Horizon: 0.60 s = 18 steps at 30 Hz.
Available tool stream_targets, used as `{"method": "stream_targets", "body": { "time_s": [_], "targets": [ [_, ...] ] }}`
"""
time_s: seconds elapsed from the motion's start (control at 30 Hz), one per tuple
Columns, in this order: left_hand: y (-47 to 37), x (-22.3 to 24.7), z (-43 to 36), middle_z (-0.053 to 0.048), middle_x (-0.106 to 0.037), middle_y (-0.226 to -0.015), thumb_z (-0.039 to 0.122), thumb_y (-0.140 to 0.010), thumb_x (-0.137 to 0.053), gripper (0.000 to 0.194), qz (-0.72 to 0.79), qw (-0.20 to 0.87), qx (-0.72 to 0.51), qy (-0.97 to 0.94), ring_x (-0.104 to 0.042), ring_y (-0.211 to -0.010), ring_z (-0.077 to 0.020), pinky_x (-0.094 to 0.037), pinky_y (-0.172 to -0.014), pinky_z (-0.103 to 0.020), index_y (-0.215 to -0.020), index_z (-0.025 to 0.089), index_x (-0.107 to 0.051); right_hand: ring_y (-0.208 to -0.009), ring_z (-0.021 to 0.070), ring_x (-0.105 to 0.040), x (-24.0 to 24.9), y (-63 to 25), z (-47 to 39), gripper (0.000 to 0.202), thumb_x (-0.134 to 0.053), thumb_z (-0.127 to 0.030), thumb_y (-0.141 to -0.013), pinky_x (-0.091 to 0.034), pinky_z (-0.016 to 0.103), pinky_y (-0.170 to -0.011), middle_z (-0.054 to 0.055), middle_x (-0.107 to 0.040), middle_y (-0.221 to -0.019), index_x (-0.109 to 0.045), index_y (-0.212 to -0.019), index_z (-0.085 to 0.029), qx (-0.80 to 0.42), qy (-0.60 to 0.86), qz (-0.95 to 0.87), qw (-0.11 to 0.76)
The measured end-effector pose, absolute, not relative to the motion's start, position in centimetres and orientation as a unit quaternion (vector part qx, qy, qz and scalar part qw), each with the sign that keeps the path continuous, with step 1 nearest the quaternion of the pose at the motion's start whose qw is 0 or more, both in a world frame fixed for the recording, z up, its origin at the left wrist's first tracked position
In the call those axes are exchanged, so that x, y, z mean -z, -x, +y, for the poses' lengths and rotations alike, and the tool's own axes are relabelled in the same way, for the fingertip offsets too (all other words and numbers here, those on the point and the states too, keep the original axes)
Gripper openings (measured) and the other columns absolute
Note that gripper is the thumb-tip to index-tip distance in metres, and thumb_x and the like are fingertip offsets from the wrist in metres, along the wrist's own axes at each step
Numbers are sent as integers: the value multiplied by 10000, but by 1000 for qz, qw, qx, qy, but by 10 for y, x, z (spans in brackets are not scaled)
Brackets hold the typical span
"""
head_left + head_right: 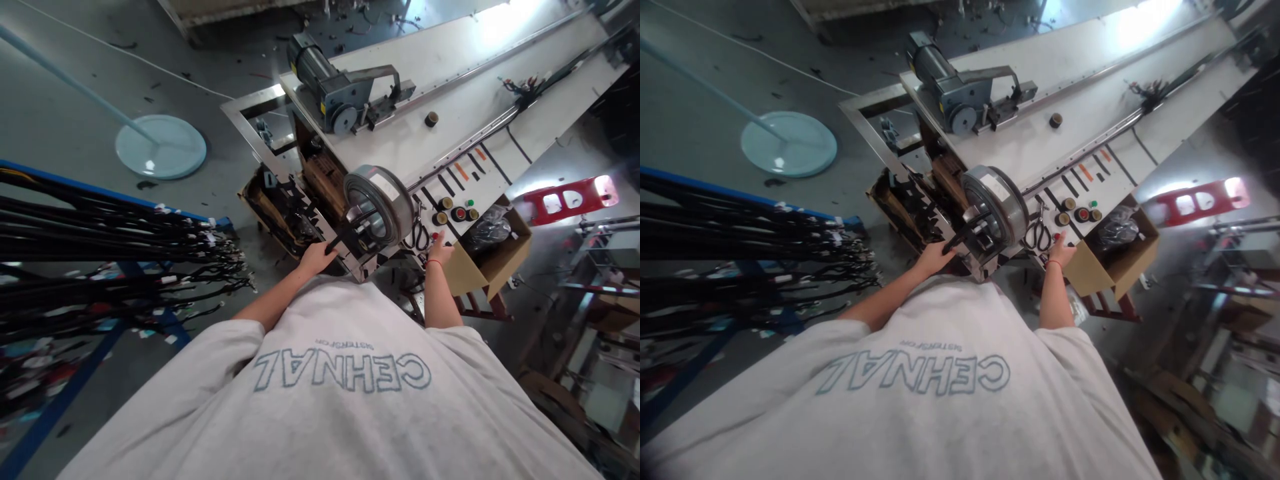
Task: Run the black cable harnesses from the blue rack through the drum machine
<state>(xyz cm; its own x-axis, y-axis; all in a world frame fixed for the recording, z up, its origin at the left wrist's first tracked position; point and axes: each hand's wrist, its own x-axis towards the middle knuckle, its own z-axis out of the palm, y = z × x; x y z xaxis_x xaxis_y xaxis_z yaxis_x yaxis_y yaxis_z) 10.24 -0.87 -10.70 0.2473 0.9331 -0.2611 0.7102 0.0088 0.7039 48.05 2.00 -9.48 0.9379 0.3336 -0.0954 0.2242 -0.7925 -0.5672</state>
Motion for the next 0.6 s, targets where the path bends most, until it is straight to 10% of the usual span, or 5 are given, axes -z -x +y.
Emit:
{"method": "stream_targets", "body": {
  "time_s": [0.6],
  "targets": [
    [-56, 92, -45, -41, -648, -647, 438, -868, -439, 382, 640, 358, -157, -662, -527, -598, -154, -337, -585, -252, -715, 164, -657, -1175, 346, -583, 102, -487, 18, 626, -586, -662, -800, -464, 442, -991, 244, -619, -1196, -506, -1111, -125, -102, 938, -164, 288]
  ]
}}
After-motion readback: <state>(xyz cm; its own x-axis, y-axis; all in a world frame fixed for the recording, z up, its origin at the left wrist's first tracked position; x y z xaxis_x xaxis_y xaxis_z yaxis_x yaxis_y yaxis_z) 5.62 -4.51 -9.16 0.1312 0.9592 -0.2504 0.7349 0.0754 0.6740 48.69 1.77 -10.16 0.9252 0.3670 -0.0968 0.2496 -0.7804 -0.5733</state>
